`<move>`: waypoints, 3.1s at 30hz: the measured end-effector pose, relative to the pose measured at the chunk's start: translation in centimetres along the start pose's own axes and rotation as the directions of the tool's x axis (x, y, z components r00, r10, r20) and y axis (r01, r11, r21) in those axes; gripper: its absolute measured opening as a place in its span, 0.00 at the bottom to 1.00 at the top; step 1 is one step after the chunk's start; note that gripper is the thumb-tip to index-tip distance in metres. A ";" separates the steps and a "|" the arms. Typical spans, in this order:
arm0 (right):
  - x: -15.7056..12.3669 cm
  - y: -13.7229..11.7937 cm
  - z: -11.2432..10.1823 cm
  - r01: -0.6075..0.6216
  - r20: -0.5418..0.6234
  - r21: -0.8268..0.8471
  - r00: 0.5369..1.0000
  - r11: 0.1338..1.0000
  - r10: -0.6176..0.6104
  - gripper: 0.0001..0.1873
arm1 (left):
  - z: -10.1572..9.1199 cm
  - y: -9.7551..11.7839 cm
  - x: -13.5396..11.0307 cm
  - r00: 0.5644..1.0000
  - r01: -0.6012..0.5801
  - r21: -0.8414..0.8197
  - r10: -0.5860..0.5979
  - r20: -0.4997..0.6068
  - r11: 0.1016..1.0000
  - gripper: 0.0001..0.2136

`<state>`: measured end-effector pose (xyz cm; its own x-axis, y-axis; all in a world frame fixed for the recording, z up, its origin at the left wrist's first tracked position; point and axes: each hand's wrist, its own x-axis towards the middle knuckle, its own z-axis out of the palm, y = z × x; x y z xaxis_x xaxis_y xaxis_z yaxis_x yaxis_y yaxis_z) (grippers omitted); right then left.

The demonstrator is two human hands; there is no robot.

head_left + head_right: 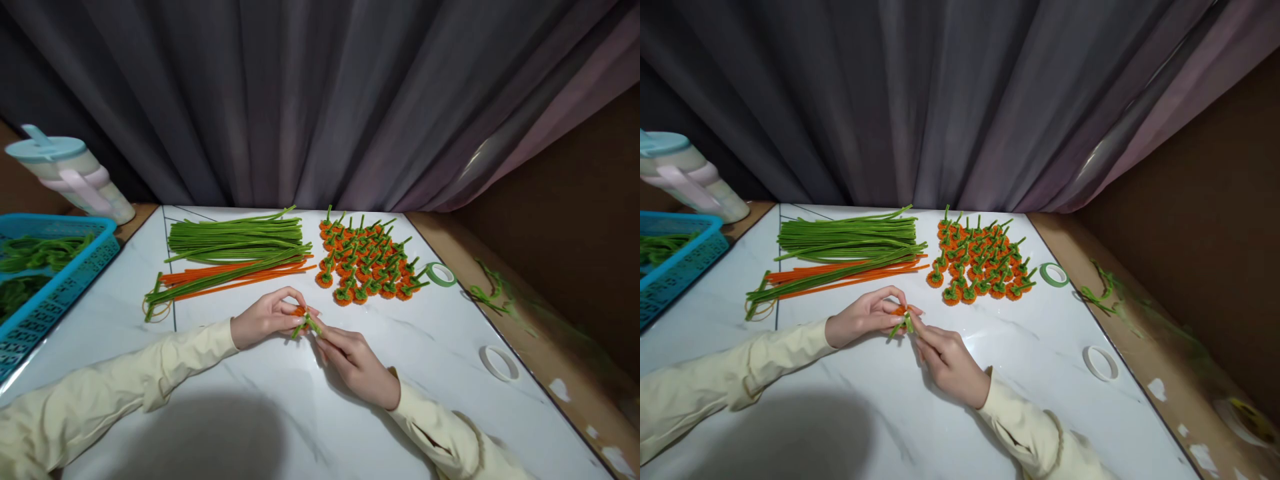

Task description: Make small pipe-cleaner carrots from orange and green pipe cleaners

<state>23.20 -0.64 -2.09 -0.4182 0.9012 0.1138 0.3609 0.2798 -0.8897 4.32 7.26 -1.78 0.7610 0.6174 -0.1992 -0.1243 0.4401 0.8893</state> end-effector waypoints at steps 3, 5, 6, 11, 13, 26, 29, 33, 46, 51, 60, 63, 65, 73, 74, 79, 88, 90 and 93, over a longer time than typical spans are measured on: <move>0.1 -0.1 0.0 -0.018 -0.002 0.038 1.000 0.999 0.018 0.21 | 0.1 -0.2 0.0 0.999 -0.043 0.042 0.044 -0.018 0.998 0.13; 0.2 -0.2 -0.1 -0.049 -0.003 0.072 0.999 0.996 0.050 0.20 | 0.1 -0.2 0.0 0.998 -0.055 0.065 0.058 -0.034 0.996 0.14; 0.3 -0.2 -0.1 -0.076 0.002 0.097 0.997 0.992 0.077 0.21 | 0.0 -0.2 0.1 0.997 -0.056 0.070 0.059 -0.047 0.996 0.14; 0.2 0.0 -0.2 -0.250 0.003 0.289 0.965 0.924 0.261 0.28 | -0.9 0.6 0.5 0.978 -0.022 -0.026 0.016 -0.206 0.999 0.14; 0.2 0.3 -0.3 -0.236 -0.112 0.248 0.956 0.939 0.270 0.27 | -1.5 0.9 0.7 0.976 0.001 -0.122 -0.027 -0.218 0.993 0.11; -0.1 1.0 0.0 0.116 -0.206 -0.550 0.941 0.827 -0.269 0.21 | -2.0 0.1 0.8 0.949 0.277 -0.238 -0.226 0.222 0.931 0.08; 0.0 0.6 -0.2 0.263 -0.183 -0.506 0.898 0.821 -0.401 0.20 | -1.5 0.2 0.8 0.934 0.317 -0.176 -0.274 0.231 0.932 0.09; 0.1 -0.1 0.0 0.398 -0.079 -0.440 0.876 0.805 -0.476 0.21 | -0.5 0.4 0.6 0.900 0.383 -0.082 -0.352 0.258 0.920 0.11; 0.4 -0.5 0.3 0.416 -0.064 -0.333 0.886 0.847 -0.460 0.12 | 0.5 -0.3 0.6 0.856 0.431 -0.039 -0.395 0.335 0.901 0.10; 0.4 -0.3 0.4 0.418 -0.069 -0.340 0.883 0.843 -0.465 0.09 | 0.5 -0.8 0.7 0.888 0.374 -0.075 -0.334 0.316 0.924 0.16; 0.0 0.3 0.3 0.403 -0.137 -0.484 0.841 0.776 -0.523 0.09 | 1.3 -0.7 -0.4 0.988 0.101 0.149 -0.117 0.104 0.984 0.25; -0.1 0.4 0.3 0.431 -0.087 -0.552 0.822 0.714 -0.563 0.08 | 1.5 -1.0 -0.6 0.997 0.046 0.219 -0.059 0.053 0.975 0.23; -0.2 0.6 0.3 0.430 -0.079 -0.586 0.813 0.687 -0.576 0.08 | 1.5 -1.1 -0.6 1.000 -0.009 0.290 0.004 0.020 0.957 0.22; -0.1 0.3 0.2 0.463 -0.061 -0.660 0.752 0.592 -0.656 0.09 | 2.0 -1.1 -1.6 0.972 -0.200 0.602 0.236 0.019 0.773 0.15; -0.1 0.3 0.2 0.467 -0.058 -0.669 0.743 0.578 -0.667 0.09 | 2.1 -1.0 -1.8 0.961 -0.234 0.625 0.274 0.034 0.745 0.14; -0.3 0.2 0.2 0.466 -0.052 -0.680 0.739 0.566 -0.671 0.10 | 2.7 -1.3 -2.3 0.899 -0.357 0.746 0.424 0.109 0.563 0.11; -0.5 0.0 0.2 0.429 -0.079 -0.703 0.747 0.568 -0.660 0.10 | 3.4 -1.6 -2.7 0.816 -0.397 0.750 0.578 0.024 0.529 0.11; -0.4 -0.1 0.1 0.418 -0.089 -0.713 0.742 0.562 -0.665 0.10 | 3.5 -1.4 -2.7 0.797 -0.409 0.683 0.601 -0.055 0.605 0.11; -0.4 0.1 0.0 0.409 -0.089 -0.731 0.737 0.547 -0.670 0.10 | 3.3 -0.9 -2.4 0.807 -0.326 0.628 0.554 -0.205 0.707 0.08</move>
<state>23.34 -0.99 -2.21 -0.4754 0.5060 0.7197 0.6354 0.7633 -0.1169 4.69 3.29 -0.73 0.4147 0.8756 0.2476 0.0645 -0.2997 0.9518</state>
